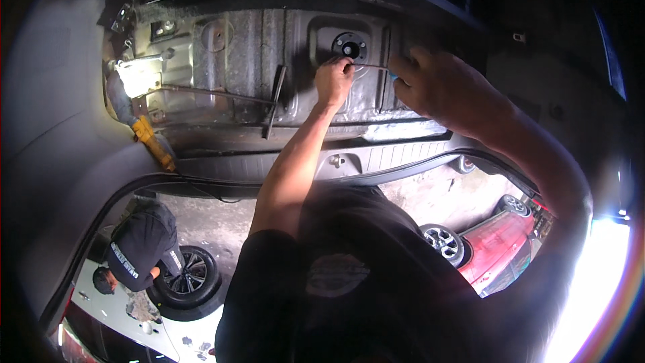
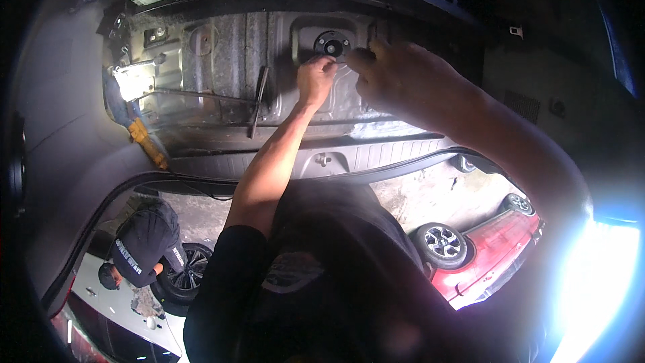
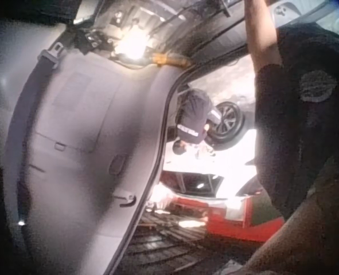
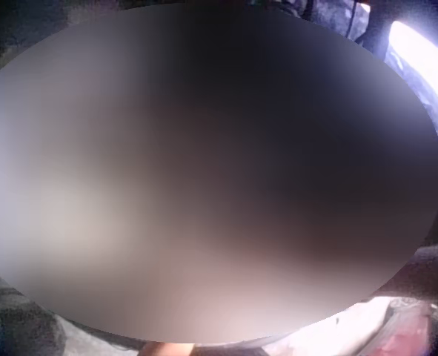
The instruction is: The person removes the fuel pump assembly from the rear trunk area of a vehicle. The person uses a screwdriver to pry and loosen components, handles electrical connectors, and lifts the pump unit out of the fuel tank opening.
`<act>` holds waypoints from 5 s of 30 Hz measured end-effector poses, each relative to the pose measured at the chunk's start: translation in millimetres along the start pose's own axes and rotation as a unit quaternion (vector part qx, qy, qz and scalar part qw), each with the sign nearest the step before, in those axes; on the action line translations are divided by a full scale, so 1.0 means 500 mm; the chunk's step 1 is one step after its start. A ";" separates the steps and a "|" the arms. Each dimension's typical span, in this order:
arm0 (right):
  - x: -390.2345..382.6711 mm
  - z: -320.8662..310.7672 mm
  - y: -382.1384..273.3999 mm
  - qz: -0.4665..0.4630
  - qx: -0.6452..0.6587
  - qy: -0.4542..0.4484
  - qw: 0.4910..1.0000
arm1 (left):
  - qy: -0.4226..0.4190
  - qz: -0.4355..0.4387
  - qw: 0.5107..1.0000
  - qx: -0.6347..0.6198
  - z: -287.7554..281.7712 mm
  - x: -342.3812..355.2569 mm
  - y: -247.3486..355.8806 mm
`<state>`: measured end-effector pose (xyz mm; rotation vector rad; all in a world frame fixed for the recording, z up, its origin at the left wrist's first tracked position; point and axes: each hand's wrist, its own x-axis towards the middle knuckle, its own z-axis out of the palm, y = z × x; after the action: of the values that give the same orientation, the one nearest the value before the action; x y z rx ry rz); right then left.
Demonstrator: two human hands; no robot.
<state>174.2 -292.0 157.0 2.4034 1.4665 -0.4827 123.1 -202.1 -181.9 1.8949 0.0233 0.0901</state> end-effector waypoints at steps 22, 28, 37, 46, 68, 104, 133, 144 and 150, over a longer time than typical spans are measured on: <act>0.002 0.003 0.025 0.128 0.084 -0.061 0.986 | -0.052 -0.100 0.976 -0.185 -0.058 -0.012 0.028; 0.012 0.016 0.013 0.157 0.098 -0.215 0.959 | 0.077 0.051 0.996 -0.012 -0.027 -0.087 0.067; -0.003 -0.014 -0.019 0.005 -0.029 0.040 0.999 | -0.005 0.012 0.980 -0.200 -0.066 -0.067 0.296; -0.025 0.007 -0.012 0.208 0.181 0.000 0.961 | 0.025 0.052 0.980 -0.191 -0.070 -0.062 0.351; -0.069 0.030 0.001 0.211 0.190 0.009 0.959 | -0.005 0.056 0.985 -0.165 -0.094 -0.031 0.364; -0.065 0.024 -0.033 0.248 0.183 0.068 0.949 | -0.051 0.072 0.989 -0.120 -0.078 -0.046 0.341; -0.093 0.042 0.034 0.287 0.277 -0.117 0.909 | -0.055 0.056 0.987 -0.142 -0.084 -0.062 0.351; -0.094 0.055 0.016 0.128 0.092 0.020 0.987 | -0.034 0.085 0.980 -0.176 -0.095 -0.054 0.347; -0.064 0.019 0.019 0.337 0.321 -0.085 0.881 | -0.047 0.047 0.989 -0.132 -0.083 -0.051 0.336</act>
<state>167.9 -325.7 162.5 3.0240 0.3268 -1.0787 90.0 -218.2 -11.1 1.6330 -0.1358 0.0649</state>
